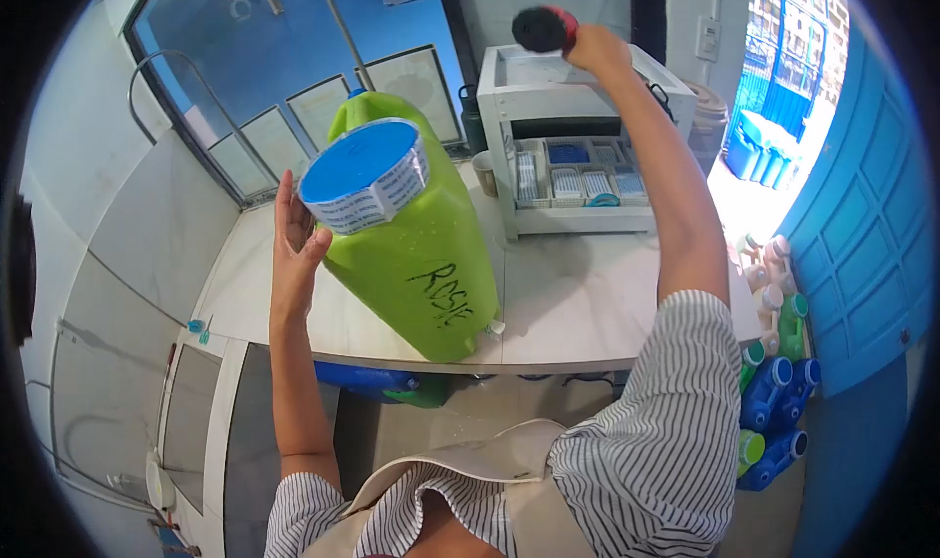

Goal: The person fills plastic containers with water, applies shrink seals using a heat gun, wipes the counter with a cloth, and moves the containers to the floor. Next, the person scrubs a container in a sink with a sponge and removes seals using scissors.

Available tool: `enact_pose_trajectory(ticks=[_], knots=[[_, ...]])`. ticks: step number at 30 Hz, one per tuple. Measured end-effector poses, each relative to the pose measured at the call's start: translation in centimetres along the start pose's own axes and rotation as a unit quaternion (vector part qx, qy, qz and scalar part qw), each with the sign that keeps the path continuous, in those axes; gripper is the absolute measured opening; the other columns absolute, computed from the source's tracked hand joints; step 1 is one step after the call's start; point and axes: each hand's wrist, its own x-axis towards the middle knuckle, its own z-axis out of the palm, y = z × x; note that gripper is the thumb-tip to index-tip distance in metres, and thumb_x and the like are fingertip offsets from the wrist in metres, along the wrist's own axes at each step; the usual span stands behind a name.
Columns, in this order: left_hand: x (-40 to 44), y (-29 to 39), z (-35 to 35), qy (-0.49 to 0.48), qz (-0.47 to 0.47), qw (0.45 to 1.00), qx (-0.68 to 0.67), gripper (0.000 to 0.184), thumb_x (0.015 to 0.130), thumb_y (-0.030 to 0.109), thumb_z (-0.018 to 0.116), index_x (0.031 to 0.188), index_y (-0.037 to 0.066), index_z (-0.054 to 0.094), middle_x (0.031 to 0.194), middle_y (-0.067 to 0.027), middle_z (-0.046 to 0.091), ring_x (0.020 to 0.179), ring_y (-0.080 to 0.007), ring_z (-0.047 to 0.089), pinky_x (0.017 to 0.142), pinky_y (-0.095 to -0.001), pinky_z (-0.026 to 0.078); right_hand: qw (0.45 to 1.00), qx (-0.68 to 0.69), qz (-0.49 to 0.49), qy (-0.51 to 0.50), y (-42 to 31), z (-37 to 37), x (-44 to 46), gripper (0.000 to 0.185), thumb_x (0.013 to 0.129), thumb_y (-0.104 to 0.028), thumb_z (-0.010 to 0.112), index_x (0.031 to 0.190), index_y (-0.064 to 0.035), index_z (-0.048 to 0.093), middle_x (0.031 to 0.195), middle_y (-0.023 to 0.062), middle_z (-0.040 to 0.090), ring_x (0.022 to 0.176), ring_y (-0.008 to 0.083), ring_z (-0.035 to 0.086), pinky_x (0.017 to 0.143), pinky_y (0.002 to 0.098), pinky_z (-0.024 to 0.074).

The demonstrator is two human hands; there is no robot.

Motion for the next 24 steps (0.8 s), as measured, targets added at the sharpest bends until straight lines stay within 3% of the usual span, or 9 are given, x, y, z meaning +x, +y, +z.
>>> enact_pose_trajectory(ticks=[3, 4, 6, 8, 10, 13, 17, 22, 24], knots=[[0.3, -0.1, 1.0, 0.029, -0.002, 0.999, 0.018, 0.098, 0.071, 0.024, 0.075, 0.142, 0.001, 0.013, 0.139, -0.0243, 0.028, 0.132, -0.032, 0.026, 0.108, -0.0393, 0.02, 0.974, 0.227, 0.005, 0.012, 2.1, -4.2, -3.0, 0.039, 0.069, -0.037, 0.068, 0.087, -0.0027, 0.065, 0.075, 0.0105, 0.065, 0.07, 0.0189, 0.064, 0.067, 0.0319, 0.0503], [0.4, -0.1, 1.2, 0.021, -0.004, 1.0, 0.014, 0.098, 0.071, 0.024, 0.075, 0.142, 0.001, 0.013, 0.139, -0.0243, 0.028, 0.132, -0.032, 0.026, 0.108, -0.0393, 0.02, 0.896, 0.442, -0.02, -0.019, 2.7, -5.5, -6.2, 0.033, 0.072, -0.031, 0.068, 0.089, -0.0032, 0.064, 0.075, 0.0051, 0.063, 0.066, 0.0114, 0.059, 0.062, 0.0255, 0.0492], [0.3, -0.2, 1.3, 0.04, -0.003, 0.999, -0.023, 0.093, 0.073, 0.022, 0.075, 0.14, -0.002, 0.015, 0.137, -0.0232, 0.031, 0.129, -0.0303, 0.031, 0.107, -0.0373, 0.024, 0.794, 0.602, 0.064, -0.059, 3.3, -7.8, -11.6, 0.029, 0.075, -0.022, 0.065, 0.096, -0.0016, 0.061, 0.084, 0.0055, 0.063, 0.068, 0.0126, 0.06, 0.063, 0.0248, 0.0498], [0.2, -0.1, 1.4, 0.038, 0.001, 0.999, -0.02, 0.091, 0.074, 0.022, 0.074, 0.139, -0.003, 0.016, 0.137, -0.023, 0.032, 0.128, -0.0298, 0.033, 0.106, -0.0369, 0.025, 0.718, 0.69, 0.027, -0.088, 4.1, -8.7, -16.8, 0.033, 0.075, -0.014, 0.063, 0.103, 0.002, 0.057, 0.091, 0.0083, 0.063, 0.07, 0.0137, 0.061, 0.064, 0.0246, 0.0503], [0.2, 0.0, 1.3, 0.038, 0.01, 0.999, -0.018, 0.089, 0.075, 0.022, 0.074, 0.139, -0.004, 0.017, 0.136, -0.0228, 0.033, 0.127, -0.0293, 0.034, 0.105, -0.0365, 0.027, 0.649, 0.753, 0.042, -0.096, 2.4, -10.3, -22.4, 0.031, 0.07, -0.007, 0.062, 0.098, 0.0019, 0.055, 0.085, 0.0091, 0.06, 0.063, 0.0152, 0.06, 0.058, 0.0269, 0.0515], [0.2, -0.4, 1.2, 0.033, 0.008, 0.999, -0.018, 0.088, 0.076, 0.023, 0.073, 0.138, -0.005, 0.018, 0.137, -0.0229, 0.032, 0.128, -0.0296, 0.033, 0.106, -0.0364, 0.026, 0.623, 0.767, 0.038, -0.148, 2.5, -10.5, -28.6, 0.036, 0.07, -0.016, 0.059, 0.1, 0.0025, 0.052, 0.086, 0.013, 0.058, 0.061, 0.0174, 0.059, 0.053, 0.0286, 0.0506], [0.1, -0.5, 1.3, 0.04, 0.022, 0.999, -0.024, 0.088, 0.076, 0.025, 0.074, 0.138, -0.006, 0.019, 0.138, -0.0235, 0.03, 0.129, -0.0303, 0.031, 0.106, -0.0365, 0.025, 0.554, 0.805, 0.111, -0.18, 1.1, -10.6, -33.4, 0.04, 0.068, -0.015, 0.057, 0.103, 0.0043, 0.05, 0.084, 0.0148, 0.056, 0.057, 0.0189, 0.058, 0.049, 0.0294, 0.0499], [-0.1, -0.8, 1.3, 0.056, 0.021, 0.998, 0.005, 0.083, 0.079, 0.025, 0.071, 0.137, -0.006, 0.02, 0.136, -0.0205, 0.036, 0.127, -0.0257, 0.036, 0.106, -0.035, 0.027, 0.518, 0.816, 0.144, -0.214, -0.1, -11.1, -35.3, 0.041, 0.069, -0.015, 0.056, 0.105, 0.0041, 0.049, 0.083, 0.0149, 0.056, 0.056, 0.0188, 0.058, 0.049, 0.0294, 0.05], [-0.2, -0.6, 1.4, 0.047, 0.015, 0.998, -0.025, 0.088, 0.076, 0.028, 0.074, 0.136, -0.008, 0.021, 0.137, -0.0259, 0.031, 0.129, -0.0311, 0.031, 0.106, -0.0369, 0.025, 0.51, 0.817, 0.15, -0.222, -0.7, -11.3, -35.4, 0.041, 0.07, -0.015, 0.056, 0.106, 0.0039, 0.049, 0.084, 0.0151, 0.056, 0.056, 0.0188, 0.058, 0.049, 0.0294, 0.0501]])
